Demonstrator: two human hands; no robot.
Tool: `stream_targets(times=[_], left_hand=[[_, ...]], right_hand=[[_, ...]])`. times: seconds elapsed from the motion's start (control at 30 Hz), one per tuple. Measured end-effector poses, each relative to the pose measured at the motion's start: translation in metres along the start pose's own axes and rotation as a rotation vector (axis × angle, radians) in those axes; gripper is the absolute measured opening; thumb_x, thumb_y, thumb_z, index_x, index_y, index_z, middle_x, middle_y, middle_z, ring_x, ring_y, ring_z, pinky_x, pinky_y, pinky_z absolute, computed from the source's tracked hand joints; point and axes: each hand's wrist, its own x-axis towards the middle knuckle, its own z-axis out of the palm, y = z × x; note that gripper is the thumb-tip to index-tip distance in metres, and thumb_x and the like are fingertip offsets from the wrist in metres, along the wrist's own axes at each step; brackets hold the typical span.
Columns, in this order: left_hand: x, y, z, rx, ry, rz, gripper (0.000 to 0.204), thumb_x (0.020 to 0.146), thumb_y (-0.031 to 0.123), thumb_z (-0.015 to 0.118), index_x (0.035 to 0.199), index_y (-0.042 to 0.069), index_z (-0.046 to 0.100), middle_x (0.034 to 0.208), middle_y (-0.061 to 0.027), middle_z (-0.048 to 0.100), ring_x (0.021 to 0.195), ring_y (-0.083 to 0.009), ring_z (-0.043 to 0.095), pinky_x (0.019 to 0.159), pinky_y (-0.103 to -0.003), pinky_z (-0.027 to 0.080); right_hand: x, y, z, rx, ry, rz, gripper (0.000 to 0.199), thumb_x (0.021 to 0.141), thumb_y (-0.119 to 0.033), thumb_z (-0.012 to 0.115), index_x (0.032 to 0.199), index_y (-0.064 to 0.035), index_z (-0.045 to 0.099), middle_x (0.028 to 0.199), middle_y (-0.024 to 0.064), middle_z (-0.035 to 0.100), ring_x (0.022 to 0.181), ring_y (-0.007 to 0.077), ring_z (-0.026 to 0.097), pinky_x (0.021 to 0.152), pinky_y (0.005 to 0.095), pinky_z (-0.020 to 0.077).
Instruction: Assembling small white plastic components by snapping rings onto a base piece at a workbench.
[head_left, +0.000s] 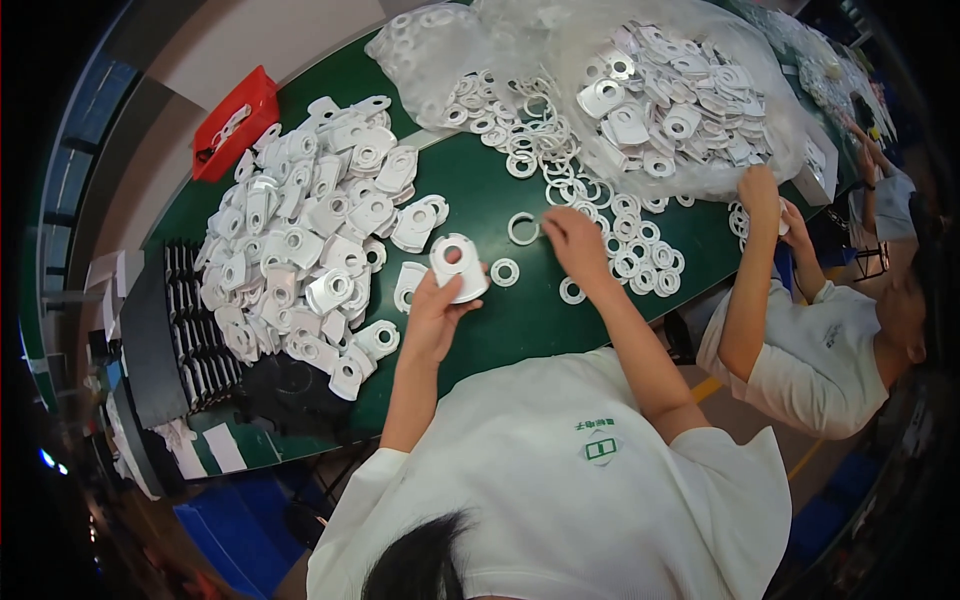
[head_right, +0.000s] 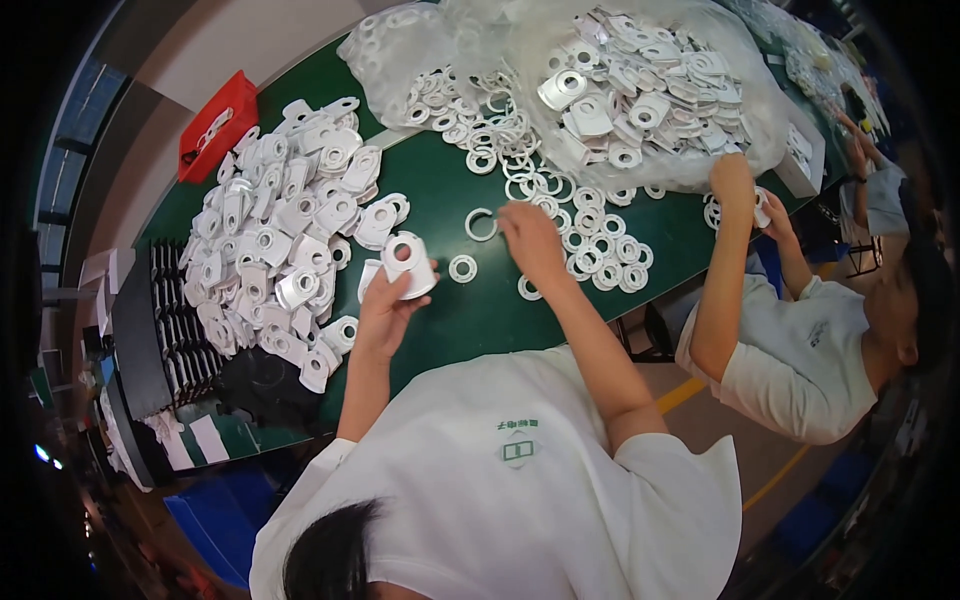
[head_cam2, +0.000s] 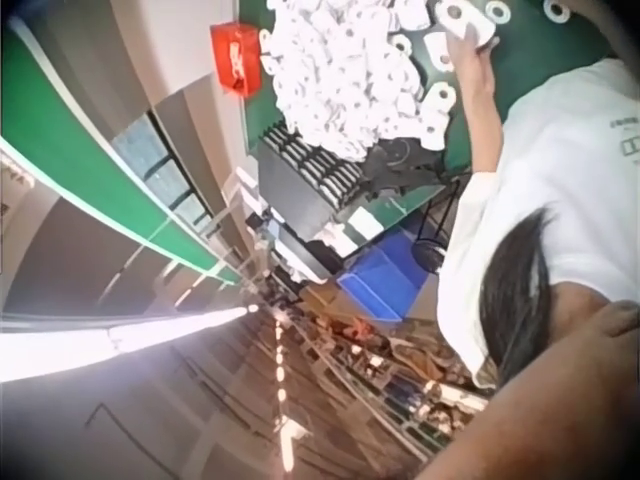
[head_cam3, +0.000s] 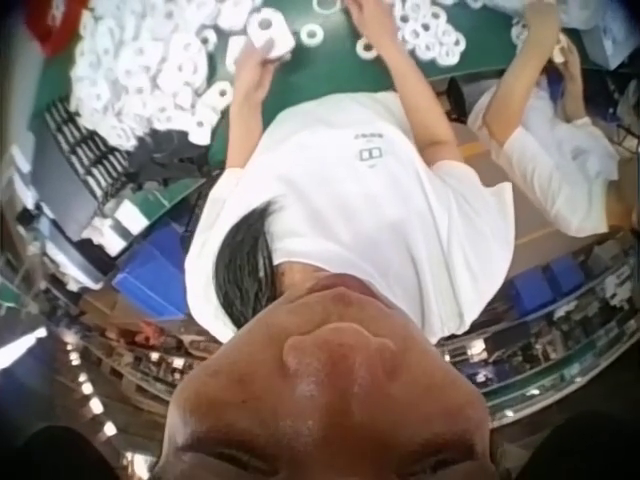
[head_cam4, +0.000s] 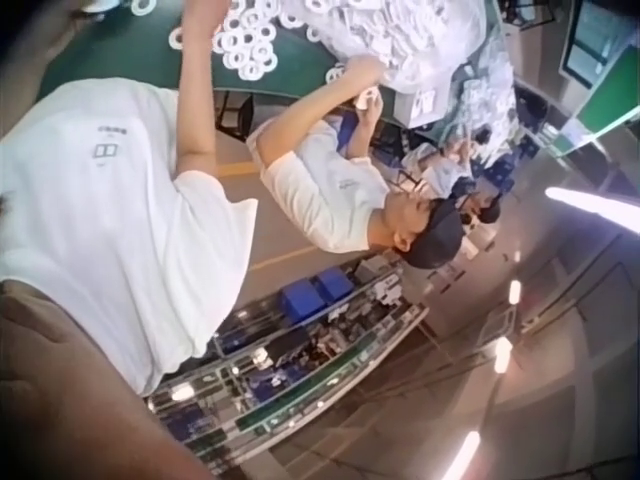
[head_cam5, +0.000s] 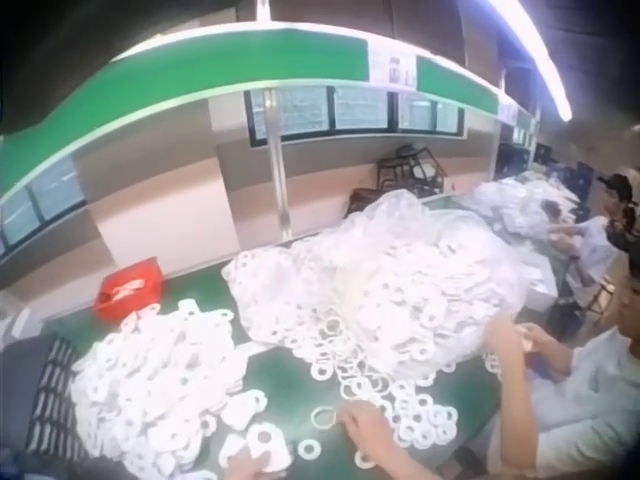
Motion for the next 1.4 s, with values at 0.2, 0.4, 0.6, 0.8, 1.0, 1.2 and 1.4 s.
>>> stream_targets(times=[0.2,0.4,0.6,0.8,1.0,1.2,1.4], left_hand=[[-0.001,0.003,0.025,0.002,-0.046,-0.02,0.043,0.087,0.007,0.054,0.128,0.002,0.042,0.115,-0.0143,0.058,0.094,-0.0186,0.062,0.062,-0.023,0.049],[0.001,-0.001,0.033,-0.008,-0.112,-0.058,0.041,0.089,0.01,0.05,0.129,0.006,0.041,0.115,-0.0105,0.059,0.096,-0.018,0.062,0.062,-0.024,0.05],[0.003,-0.02,0.031,-0.075,-0.017,-0.249,0.04,0.095,0.032,0.048,0.128,0.01,0.043,0.11,-0.0074,0.06,0.095,-0.0164,0.062,0.062,-0.023,0.05],[0.0,-0.021,0.025,0.05,0.005,-0.144,0.037,0.095,0.031,0.048,0.122,0.005,0.049,0.107,-0.0086,0.063,0.086,-0.0156,0.065,0.058,-0.021,0.049],[-0.007,-0.013,0.019,0.077,0.088,-0.088,0.031,0.094,0.027,0.051,0.114,0.004,0.052,0.097,-0.0099,0.066,0.074,-0.0165,0.067,0.046,-0.02,0.043],[-0.006,-0.015,0.014,-0.002,0.112,-0.074,0.031,0.096,0.03,0.046,0.113,0.004,0.051,0.096,-0.0109,0.066,0.073,-0.0172,0.067,0.044,-0.02,0.042],[-0.003,-0.001,0.023,-0.084,0.025,-0.038,0.04,0.099,0.036,0.036,0.119,0.003,0.048,0.099,-0.0111,0.065,0.081,-0.0171,0.066,0.05,-0.021,0.042]], right_hand=[[0.003,0.019,-0.032,-0.369,0.171,0.108,0.029,0.074,-0.018,0.072,0.097,-0.004,0.065,0.099,0.0118,0.064,0.093,0.0305,0.057,0.082,0.0389,0.045],[0.005,-0.009,-0.041,-0.284,0.206,0.193,0.037,0.072,-0.022,0.075,0.101,-0.0031,0.065,0.095,0.014,0.064,0.089,0.031,0.058,0.078,0.0391,0.0455],[-0.016,-0.078,-0.032,0.23,-0.2,-0.065,0.041,0.075,-0.014,0.072,0.113,-0.0061,0.059,0.112,0.0073,0.059,0.105,0.0198,0.056,0.09,0.0319,0.0448],[-0.011,-0.068,-0.011,0.498,-0.181,-0.079,0.034,0.079,-0.015,0.067,0.111,-0.0067,0.061,0.103,0.0106,0.062,0.099,0.0269,0.058,0.085,0.0345,0.0464],[0.021,-0.004,0.002,0.105,0.082,0.137,0.019,0.081,-0.009,0.064,0.1,-0.0032,0.065,0.089,0.0113,0.064,0.068,0.0226,0.062,0.063,0.0321,0.0478],[0.034,0.016,-0.003,-0.353,0.069,0.089,0.01,0.075,-0.009,0.068,0.083,-0.0034,0.066,0.085,0.011,0.058,0.085,0.0294,0.057,0.072,0.0394,0.0467],[0.043,0.02,-0.02,-0.265,0.076,-0.018,0.012,0.074,-0.014,0.069,0.082,-0.0052,0.067,0.085,0.011,0.06,0.082,0.0282,0.058,0.068,0.0363,0.0468]])
